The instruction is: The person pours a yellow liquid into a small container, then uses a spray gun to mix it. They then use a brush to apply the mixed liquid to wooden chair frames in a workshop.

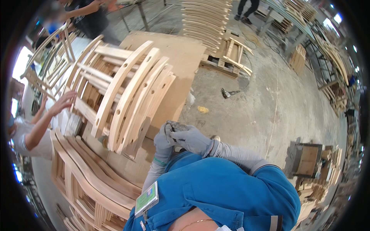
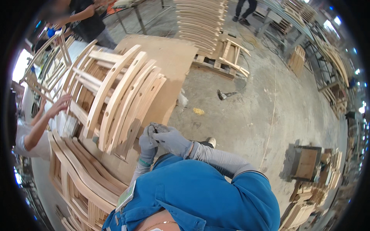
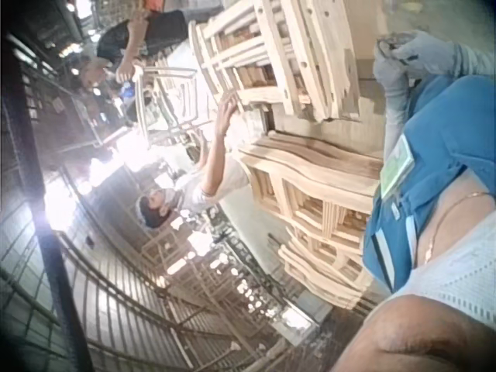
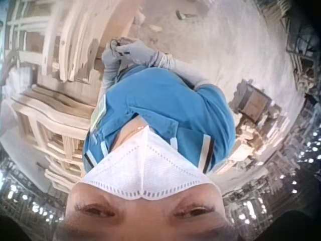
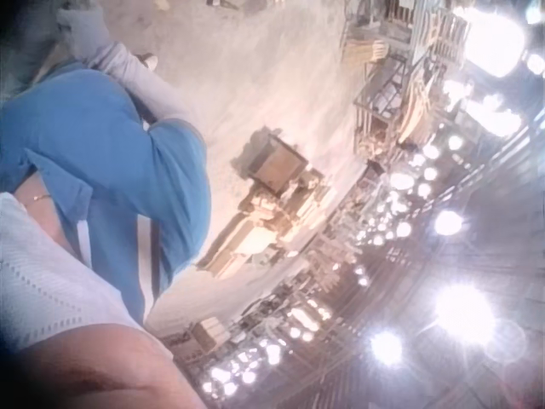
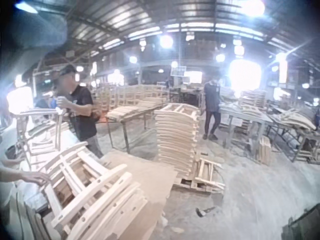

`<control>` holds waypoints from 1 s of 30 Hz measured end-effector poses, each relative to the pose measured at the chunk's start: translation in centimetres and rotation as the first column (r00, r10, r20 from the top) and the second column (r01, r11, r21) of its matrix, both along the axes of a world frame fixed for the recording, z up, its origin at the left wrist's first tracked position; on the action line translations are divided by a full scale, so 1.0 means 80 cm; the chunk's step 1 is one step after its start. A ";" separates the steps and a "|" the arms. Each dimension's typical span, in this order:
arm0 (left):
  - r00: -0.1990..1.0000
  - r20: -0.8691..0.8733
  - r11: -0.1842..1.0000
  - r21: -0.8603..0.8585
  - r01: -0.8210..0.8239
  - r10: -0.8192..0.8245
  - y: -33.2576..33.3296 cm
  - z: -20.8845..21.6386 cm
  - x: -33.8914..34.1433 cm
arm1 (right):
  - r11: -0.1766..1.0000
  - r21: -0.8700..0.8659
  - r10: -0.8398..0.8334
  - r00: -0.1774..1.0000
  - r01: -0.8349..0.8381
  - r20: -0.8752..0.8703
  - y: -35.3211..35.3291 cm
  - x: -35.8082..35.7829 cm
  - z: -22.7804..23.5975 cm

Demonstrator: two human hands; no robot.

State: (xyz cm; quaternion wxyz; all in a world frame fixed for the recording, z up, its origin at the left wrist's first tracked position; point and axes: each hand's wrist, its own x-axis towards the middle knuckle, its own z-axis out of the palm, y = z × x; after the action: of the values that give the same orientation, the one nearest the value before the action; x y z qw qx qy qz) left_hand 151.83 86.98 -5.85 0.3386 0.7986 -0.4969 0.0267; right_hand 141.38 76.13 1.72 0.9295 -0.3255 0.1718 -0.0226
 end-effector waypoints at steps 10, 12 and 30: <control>0.961 0.047 0.952 0.161 0.261 -0.271 -0.141 -0.035 -0.104 | 0.802 -0.585 -0.125 0.991 0.122 0.036 -0.085 -0.199 -0.007; 0.943 0.048 0.941 0.100 0.325 -0.330 -0.170 -0.021 -0.151 | 0.749 -0.647 -0.164 0.986 0.141 0.026 -0.099 -0.264 -0.031; 0.808 -0.061 0.735 0.379 0.562 -0.586 -0.306 0.021 -0.385 | 0.629 0.322 -0.660 0.705 0.708 -0.260 -0.134 -0.509 -0.047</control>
State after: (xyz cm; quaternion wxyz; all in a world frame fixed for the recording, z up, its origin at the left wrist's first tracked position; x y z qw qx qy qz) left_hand 121.00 62.51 -4.15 0.1537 0.6548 -0.7246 -0.1505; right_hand 100.66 65.42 -2.02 0.8847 -0.0400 0.3372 -0.3193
